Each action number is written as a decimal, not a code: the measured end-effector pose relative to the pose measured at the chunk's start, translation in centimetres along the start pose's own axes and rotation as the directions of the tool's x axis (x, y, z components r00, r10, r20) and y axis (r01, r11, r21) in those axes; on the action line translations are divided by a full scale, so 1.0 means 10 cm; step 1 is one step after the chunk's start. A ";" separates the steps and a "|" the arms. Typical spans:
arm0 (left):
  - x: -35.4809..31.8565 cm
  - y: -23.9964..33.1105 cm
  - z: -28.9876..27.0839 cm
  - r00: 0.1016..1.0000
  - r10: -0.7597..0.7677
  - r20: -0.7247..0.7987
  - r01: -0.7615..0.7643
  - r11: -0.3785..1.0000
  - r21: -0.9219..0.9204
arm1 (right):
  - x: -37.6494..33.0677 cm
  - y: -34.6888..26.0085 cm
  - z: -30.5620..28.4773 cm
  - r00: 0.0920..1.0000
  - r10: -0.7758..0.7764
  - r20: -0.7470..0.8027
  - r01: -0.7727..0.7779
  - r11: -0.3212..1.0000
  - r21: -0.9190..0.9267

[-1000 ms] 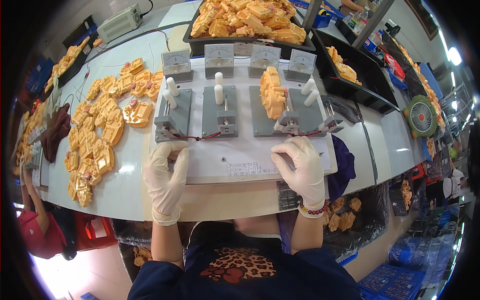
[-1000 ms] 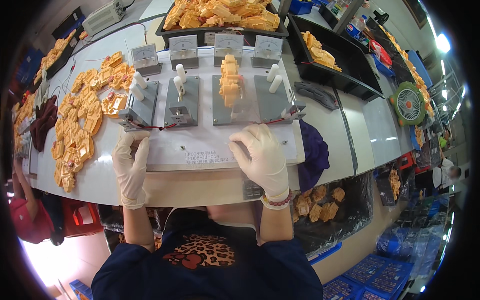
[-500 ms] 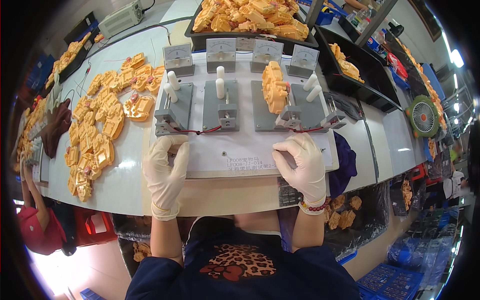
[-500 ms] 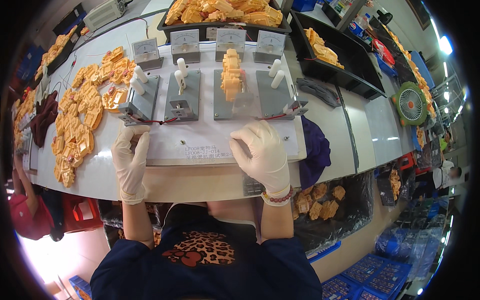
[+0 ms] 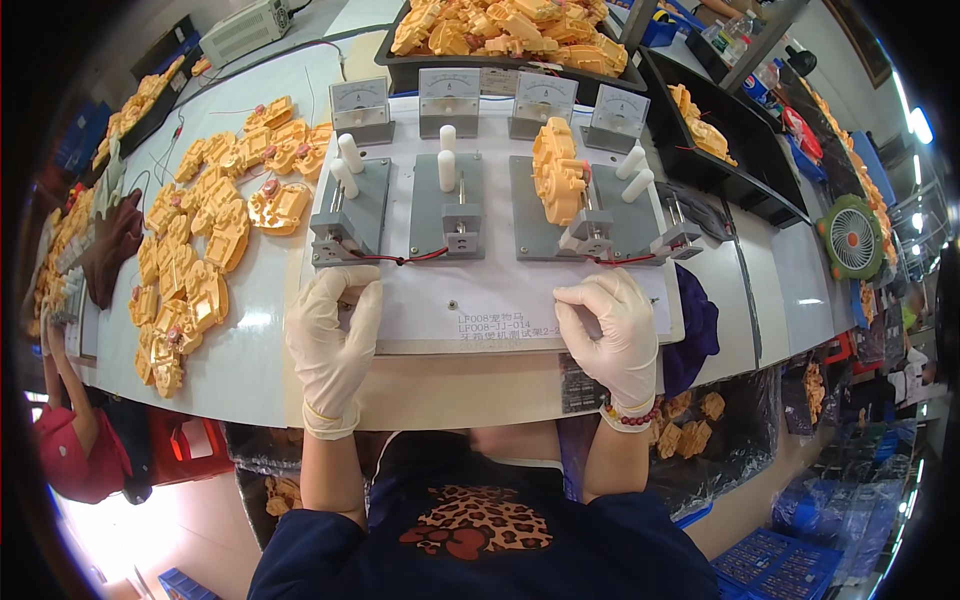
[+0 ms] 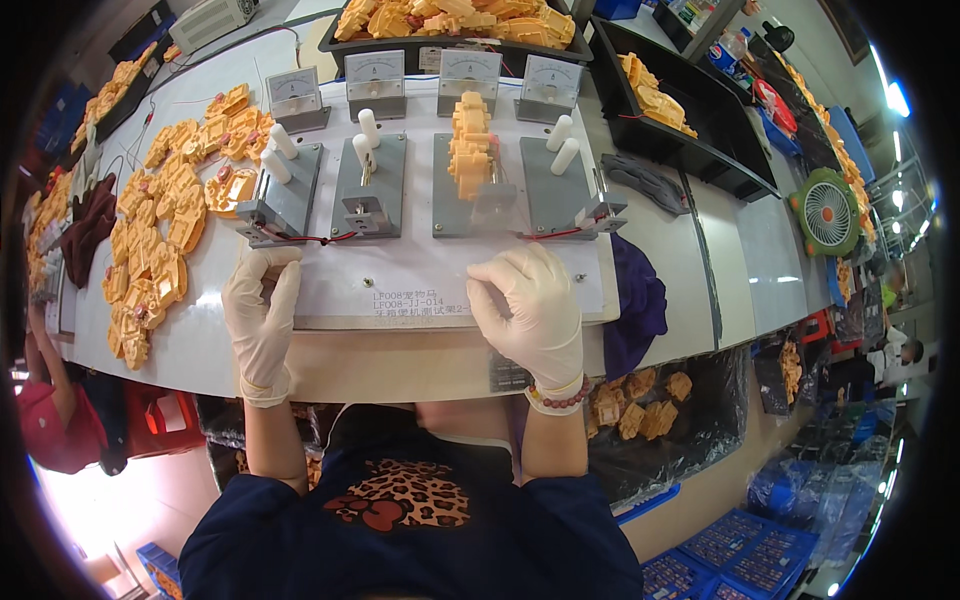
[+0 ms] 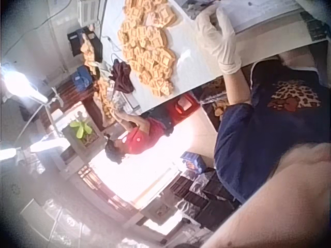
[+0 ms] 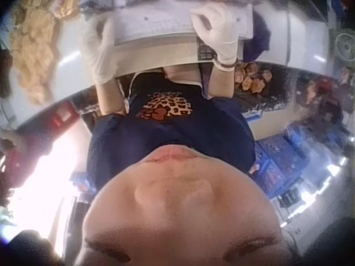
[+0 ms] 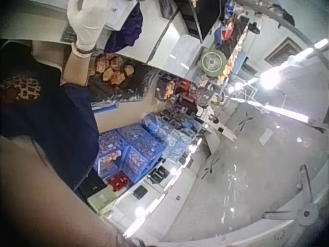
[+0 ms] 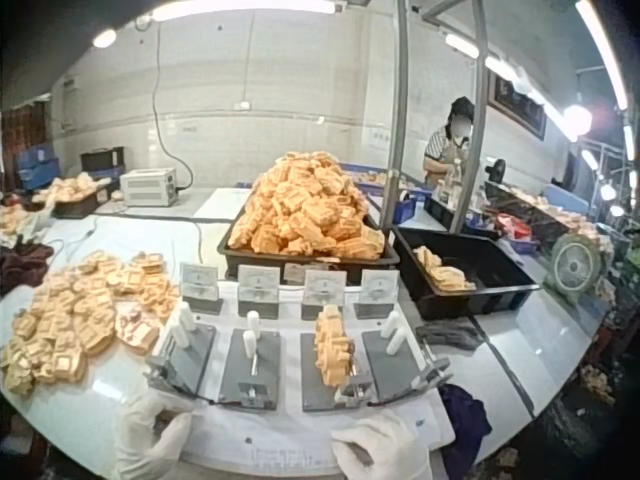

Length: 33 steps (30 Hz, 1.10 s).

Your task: The recorder uses a testing jig to check the function of plastic-encased electronic components in a factory setting.

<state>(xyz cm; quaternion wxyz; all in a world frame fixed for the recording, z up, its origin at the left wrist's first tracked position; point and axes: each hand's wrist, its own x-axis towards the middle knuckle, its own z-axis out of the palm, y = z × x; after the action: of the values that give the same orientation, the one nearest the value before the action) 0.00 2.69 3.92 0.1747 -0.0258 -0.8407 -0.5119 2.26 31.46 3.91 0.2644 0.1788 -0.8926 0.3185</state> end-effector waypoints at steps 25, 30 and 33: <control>1.11 1.23 1.13 0.718 0.219 0.661 -0.562 0.742 0.366 | 0.07 -0.08 0.08 0.981 0.065 -0.184 -0.005 0.950 0.311; 1.14 1.38 0.79 0.795 0.543 0.268 -0.605 0.738 0.298 | 0.04 -0.10 0.07 0.975 0.187 -0.123 -0.128 0.917 0.378; 0.57 1.29 -0.28 0.893 0.373 0.252 -0.424 0.885 0.193 | 0.08 -0.05 0.10 0.953 0.156 -0.259 -0.074 0.951 0.301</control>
<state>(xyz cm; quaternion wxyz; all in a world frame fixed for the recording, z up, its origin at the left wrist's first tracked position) -1.75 5.62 17.92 0.1899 -0.2305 -0.8869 -0.3524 1.49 30.33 3.91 0.3399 0.1158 -0.7992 0.4820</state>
